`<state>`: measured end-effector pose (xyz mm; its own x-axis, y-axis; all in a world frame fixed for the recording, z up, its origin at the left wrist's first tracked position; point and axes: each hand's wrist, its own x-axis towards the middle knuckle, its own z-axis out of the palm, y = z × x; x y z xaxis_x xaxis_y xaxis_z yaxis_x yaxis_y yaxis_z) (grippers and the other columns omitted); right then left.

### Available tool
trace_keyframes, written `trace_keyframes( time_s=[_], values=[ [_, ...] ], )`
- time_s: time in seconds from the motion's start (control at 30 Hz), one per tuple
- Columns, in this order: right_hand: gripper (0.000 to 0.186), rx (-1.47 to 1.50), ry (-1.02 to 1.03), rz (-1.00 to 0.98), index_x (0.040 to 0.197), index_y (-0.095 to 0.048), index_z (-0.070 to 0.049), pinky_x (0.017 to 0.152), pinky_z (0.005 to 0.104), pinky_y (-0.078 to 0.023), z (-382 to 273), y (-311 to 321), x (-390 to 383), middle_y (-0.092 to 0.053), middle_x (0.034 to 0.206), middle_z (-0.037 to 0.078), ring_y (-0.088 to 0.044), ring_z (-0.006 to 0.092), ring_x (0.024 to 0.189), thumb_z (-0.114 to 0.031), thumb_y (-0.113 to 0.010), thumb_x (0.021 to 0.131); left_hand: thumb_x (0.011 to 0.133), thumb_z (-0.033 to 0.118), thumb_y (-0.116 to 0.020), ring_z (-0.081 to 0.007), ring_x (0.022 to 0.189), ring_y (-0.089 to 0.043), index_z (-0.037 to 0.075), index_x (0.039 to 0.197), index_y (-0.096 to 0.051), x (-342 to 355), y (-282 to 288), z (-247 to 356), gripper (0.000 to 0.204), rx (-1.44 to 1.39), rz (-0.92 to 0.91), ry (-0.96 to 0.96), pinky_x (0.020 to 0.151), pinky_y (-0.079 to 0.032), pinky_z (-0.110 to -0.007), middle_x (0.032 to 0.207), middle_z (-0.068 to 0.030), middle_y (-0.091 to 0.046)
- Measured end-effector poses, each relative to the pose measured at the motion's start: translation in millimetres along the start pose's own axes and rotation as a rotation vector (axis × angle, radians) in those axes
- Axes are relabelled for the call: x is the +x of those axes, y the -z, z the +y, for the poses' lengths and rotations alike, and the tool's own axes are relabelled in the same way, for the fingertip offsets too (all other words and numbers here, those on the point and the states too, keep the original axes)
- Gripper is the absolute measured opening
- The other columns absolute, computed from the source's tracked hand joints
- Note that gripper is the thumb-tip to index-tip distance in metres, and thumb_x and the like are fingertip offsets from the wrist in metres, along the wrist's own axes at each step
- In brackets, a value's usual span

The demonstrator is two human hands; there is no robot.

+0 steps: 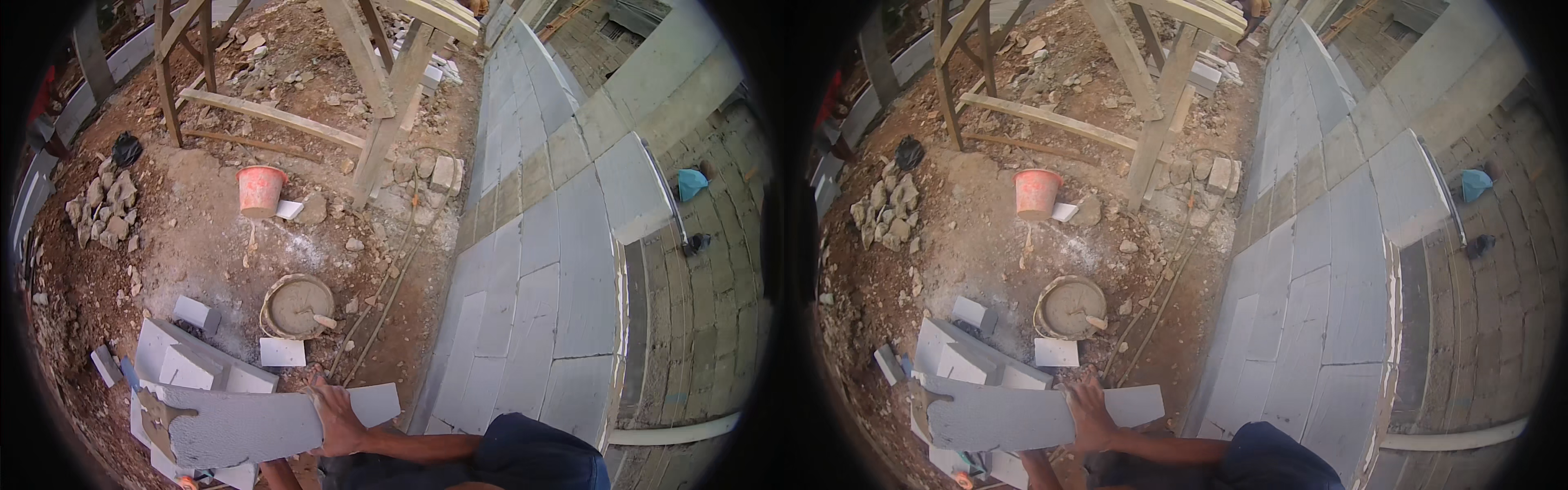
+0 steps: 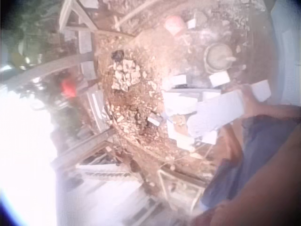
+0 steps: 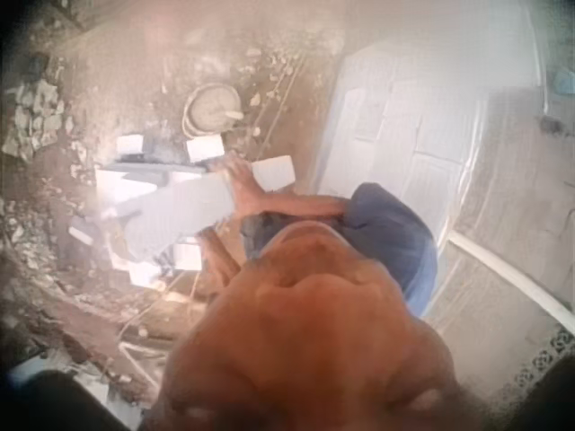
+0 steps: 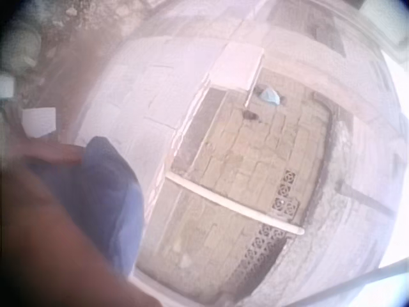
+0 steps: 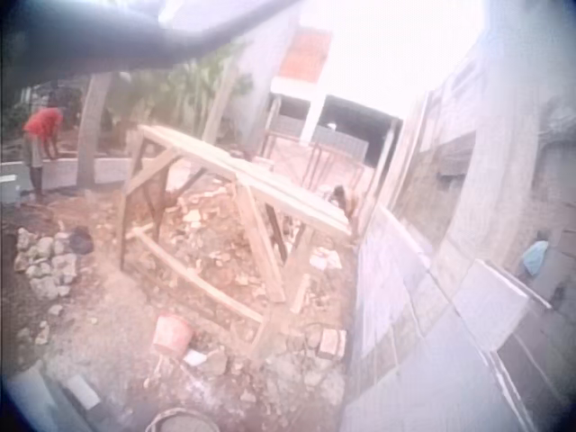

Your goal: The person places white blocks onto a partially built wall, uses a hammer to tap them into position, and applies mortar with a trowel to secure the blocks. The person repeatedly picks up blocks, aligns them, and adjusts them while working along the wall.

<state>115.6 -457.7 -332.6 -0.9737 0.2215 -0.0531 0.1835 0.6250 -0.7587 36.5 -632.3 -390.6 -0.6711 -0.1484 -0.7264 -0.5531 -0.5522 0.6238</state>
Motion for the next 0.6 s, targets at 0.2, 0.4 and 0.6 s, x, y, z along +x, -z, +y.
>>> trace_keyframes(
  time_s=[0.2,0.4,0.6],
  values=[
    [0.115,-0.194,-0.147,0.274,0.140,-0.032,0.012,0.103,0.0539,-0.027,-78,161,-33,-0.038,0.130,0.027,-0.036,0.0431,0.124,-0.047,-0.085,0.057,0.096,0.058,-0.040,-0.0337,0.130,-0.045,0.015,0.150,-0.033,-81,-127,27,0.069,0.109,-0.448,-0.030,0.101,-0.042,-0.050,0.149,-0.0137,-0.041],
    [0.121,-0.292,-0.411,0.399,0.146,-0.027,0.009,0.109,0.0512,-0.025,-91,214,-76,-0.035,0.136,0.029,-0.034,0.0443,0.127,-0.051,-0.085,0.058,0.096,0.067,-0.033,-0.0311,0.141,-0.031,0.011,0.153,-0.025,-108,-190,-2,0.080,0.287,-0.726,0.075,0.114,-0.028,-0.046,0.154,-0.0138,-0.033],
    [0.125,-0.315,-0.662,0.740,0.151,-0.020,0.005,0.110,0.0508,-0.026,-118,197,-118,-0.038,0.132,0.027,-0.034,0.0420,0.129,-0.045,-0.085,0.056,0.096,0.066,-0.038,-0.0296,0.136,-0.040,0.006,0.152,-0.026,-138,-234,-26,0.083,0.440,-1.172,0.395,0.111,-0.033,-0.044,0.151,-0.0154,-0.037]
  ],
)
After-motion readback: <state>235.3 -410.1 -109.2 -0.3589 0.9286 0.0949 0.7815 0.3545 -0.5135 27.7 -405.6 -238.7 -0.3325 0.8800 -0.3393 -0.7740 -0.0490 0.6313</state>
